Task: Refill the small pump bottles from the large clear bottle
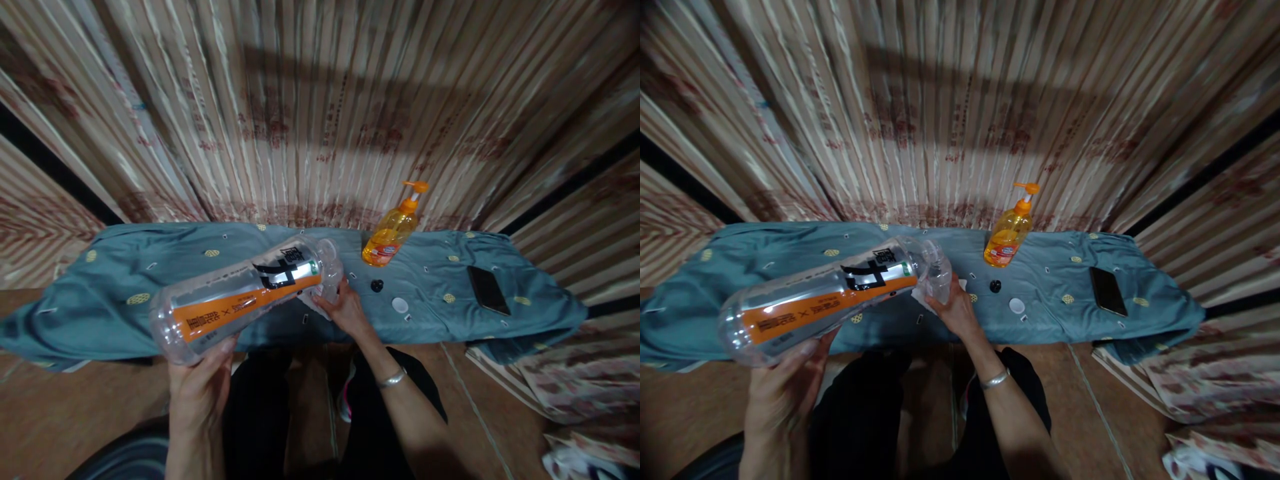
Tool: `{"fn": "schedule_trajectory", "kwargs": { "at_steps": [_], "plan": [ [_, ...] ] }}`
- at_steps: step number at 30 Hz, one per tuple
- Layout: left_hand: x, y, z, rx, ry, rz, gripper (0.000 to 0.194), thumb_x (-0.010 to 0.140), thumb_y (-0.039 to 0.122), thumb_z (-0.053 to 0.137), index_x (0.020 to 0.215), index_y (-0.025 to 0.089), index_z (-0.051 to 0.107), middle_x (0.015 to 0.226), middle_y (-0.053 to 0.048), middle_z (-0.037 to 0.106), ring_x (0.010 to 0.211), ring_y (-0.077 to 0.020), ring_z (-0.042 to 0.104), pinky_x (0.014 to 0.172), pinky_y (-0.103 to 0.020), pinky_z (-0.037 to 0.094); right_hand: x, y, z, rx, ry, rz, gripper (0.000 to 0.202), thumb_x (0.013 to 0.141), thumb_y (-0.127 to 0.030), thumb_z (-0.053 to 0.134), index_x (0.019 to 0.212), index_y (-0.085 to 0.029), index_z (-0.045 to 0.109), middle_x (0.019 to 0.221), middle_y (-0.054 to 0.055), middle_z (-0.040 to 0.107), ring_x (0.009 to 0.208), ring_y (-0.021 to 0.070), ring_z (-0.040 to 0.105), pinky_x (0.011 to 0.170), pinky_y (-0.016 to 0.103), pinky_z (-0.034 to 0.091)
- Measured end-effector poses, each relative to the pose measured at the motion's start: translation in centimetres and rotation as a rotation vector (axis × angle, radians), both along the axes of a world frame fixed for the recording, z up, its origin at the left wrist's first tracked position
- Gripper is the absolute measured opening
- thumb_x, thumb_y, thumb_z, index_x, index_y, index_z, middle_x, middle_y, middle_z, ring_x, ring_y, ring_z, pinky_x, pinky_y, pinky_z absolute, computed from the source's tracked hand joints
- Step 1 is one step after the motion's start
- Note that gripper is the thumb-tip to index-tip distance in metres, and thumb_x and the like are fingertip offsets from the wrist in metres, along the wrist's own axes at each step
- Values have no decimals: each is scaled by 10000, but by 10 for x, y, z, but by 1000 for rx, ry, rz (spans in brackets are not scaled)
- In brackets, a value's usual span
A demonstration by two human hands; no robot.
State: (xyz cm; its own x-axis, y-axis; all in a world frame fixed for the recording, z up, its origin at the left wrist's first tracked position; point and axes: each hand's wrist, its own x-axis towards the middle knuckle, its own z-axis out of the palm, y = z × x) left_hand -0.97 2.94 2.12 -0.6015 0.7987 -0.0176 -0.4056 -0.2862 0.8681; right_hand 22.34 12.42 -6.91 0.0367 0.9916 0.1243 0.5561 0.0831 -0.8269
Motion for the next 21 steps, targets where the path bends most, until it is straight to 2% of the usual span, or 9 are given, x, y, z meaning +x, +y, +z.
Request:
{"fn": "schedule_trajectory", "kwargs": {
  "at_steps": [3, 6, 9, 12, 15, 21],
  "plan": [
    [0, 1, -3, 5, -16, -8, 639, 406, 205, 1013, 1008, 282, 813, 924, 15, 821, 885, -234, 784, 843, -360, 675, 1, -1, -2, 30, 25, 24, 807, 842, -391, 833, 1541, -192, 484, 1342, 177, 768, 1197, 387, 771, 1040, 540, 613],
    [0, 0, -7, 5, 3, -19, 571, 443, 253, 1028, 970, 285, 810, 914, 8, 820, 895, -251, 794, 923, -432, 670, 2, -2, -5, 50, 41, 34, 835, 857, -367, 802, 1588, -189, 438, 1305, 169, 780, 1149, 374, 788, 1006, 521, 631],
    [0, 0, -7, 3, 21, -40, 521, 476, 292, 1028, 954, 286, 822, 930, -20, 827, 941, -310, 801, 1014, -592, 632, 4, -2, -5, 51, 33, 37, 719, 861, -395, 802, 1501, -197, 540, 1220, 147, 805, 1076, 364, 803, 963, 503, 646],
    [2, 0, -3, 4, 7, -62, 549, 480, 306, 1037, 993, 303, 843, 982, -50, 836, 1030, -374, 794, 1013, -702, 606, 7, -1, -3, 44, 34, 51, 596, 852, -427, 826, 1376, -224, 627, 1109, 110, 828, 987, 345, 810, 912, 489, 652],
    [4, 0, 2, 3, 0, -69, 588, 449, 321, 1059, 1001, 305, 856, 982, -73, 838, 1028, -403, 793, 942, -722, 633, 9, -1, 2, 33, 51, 61, 567, 845, -422, 839, 1335, -220, 638, 1105, 117, 831, 978, 343, 807, 887, 477, 651],
    [6, 0, 4, 21, -16, -72, 583, 430, 334, 1075, 971, 296, 863, 928, -61, 831, 902, -360, 807, 958, -720, 632, 4, 0, 5, 20, 85, 35, 587, 823, -397, 857, 1319, -197, 616, 1234, 160, 808, 1111, 364, 793, 973, 499, 633]
  ]
}}
